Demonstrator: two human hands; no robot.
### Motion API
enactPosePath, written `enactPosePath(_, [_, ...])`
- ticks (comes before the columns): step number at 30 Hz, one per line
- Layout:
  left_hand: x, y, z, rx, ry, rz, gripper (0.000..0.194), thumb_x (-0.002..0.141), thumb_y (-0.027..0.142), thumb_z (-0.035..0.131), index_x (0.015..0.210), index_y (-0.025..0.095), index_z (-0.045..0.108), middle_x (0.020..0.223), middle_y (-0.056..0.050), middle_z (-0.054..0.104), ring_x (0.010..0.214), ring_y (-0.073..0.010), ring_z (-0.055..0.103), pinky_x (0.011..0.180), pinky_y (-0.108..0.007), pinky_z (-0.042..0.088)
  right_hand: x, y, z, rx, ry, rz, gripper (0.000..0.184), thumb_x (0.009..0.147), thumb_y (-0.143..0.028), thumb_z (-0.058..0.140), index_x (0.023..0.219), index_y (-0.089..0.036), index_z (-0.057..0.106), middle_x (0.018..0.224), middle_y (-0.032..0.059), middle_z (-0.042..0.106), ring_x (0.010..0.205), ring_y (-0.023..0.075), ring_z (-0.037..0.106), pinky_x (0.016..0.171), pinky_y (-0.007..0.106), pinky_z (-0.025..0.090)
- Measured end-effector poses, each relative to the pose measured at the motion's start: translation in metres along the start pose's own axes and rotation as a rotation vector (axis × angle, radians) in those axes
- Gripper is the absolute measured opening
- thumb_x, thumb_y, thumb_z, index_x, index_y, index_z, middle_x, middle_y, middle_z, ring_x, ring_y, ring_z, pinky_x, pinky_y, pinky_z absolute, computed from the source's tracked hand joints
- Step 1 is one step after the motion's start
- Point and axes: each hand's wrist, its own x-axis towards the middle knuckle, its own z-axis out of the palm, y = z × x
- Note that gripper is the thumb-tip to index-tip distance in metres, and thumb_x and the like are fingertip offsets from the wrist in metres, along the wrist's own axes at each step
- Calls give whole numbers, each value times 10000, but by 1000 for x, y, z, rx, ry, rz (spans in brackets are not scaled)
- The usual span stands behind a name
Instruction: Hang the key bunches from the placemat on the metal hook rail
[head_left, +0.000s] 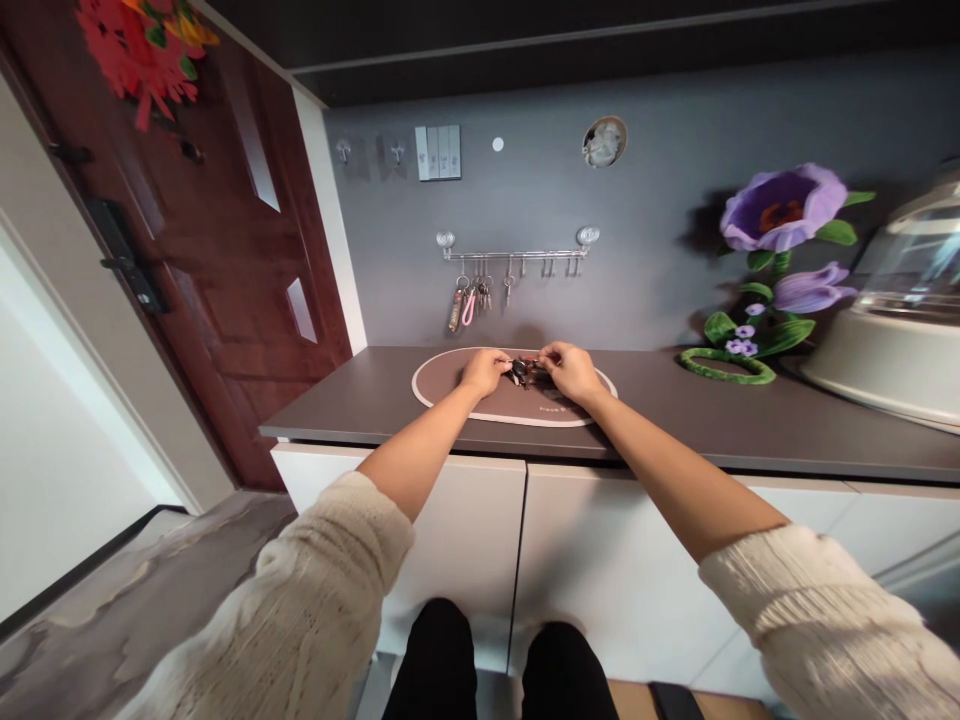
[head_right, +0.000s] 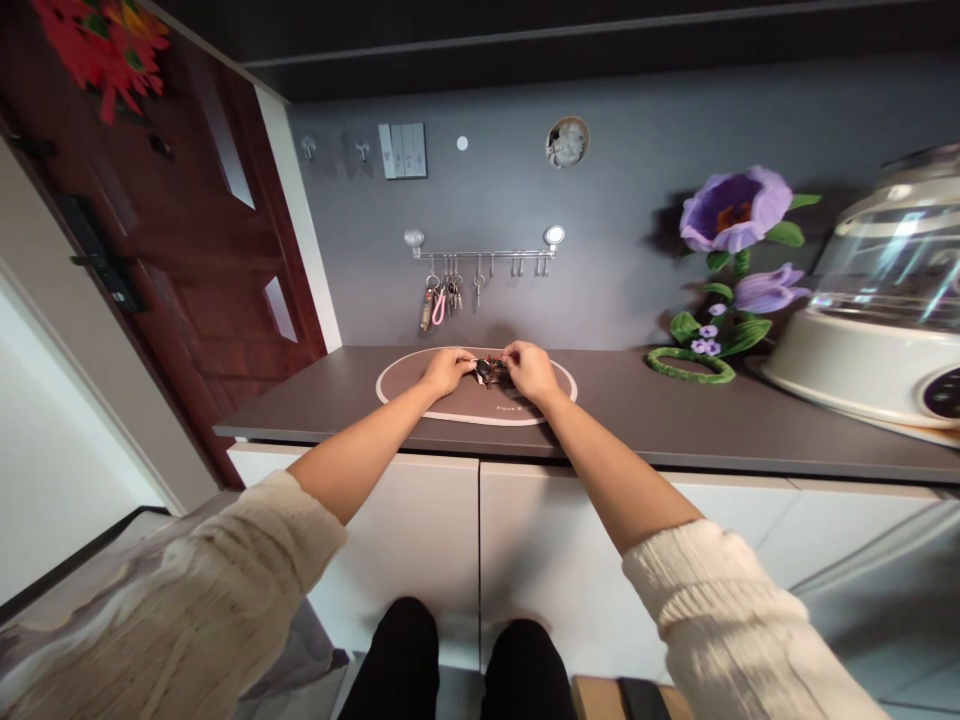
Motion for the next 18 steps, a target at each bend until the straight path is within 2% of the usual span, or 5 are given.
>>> enactPosePath(4, [-1, 4, -1, -64, 61, -33, 167, 740, 156, 528, 852, 136, 651, 817, -51, 671, 728, -133, 584, 701, -240, 435, 0, 0, 0, 8, 1, -12, 150, 748, -188, 489, 789, -177, 632, 776, 33, 646, 697, 121, 551, 699, 223, 398])
enactPosePath(10, [-2, 9, -5, -48, 159, -34, 186, 750, 126, 499, 872, 146, 638, 845, -50, 662, 756, -130, 582, 735, -246, 438, 1, 1, 0, -7, 4, -22, 144, 739, -168, 489, 775, -171, 628, 770, 38, 643, 695, 125, 547, 692, 225, 393])
enactPosePath(18, [-3, 13, -11, 18, 320, 70, 178, 771, 142, 471, 845, 158, 632, 888, -42, 657, 831, -136, 576, 797, -249, 419, 2, 3, 1, 6, 21, -75, 140, 728, -162, 484, 761, -175, 619, 771, 37, 642, 690, 134, 541, 684, 240, 391])
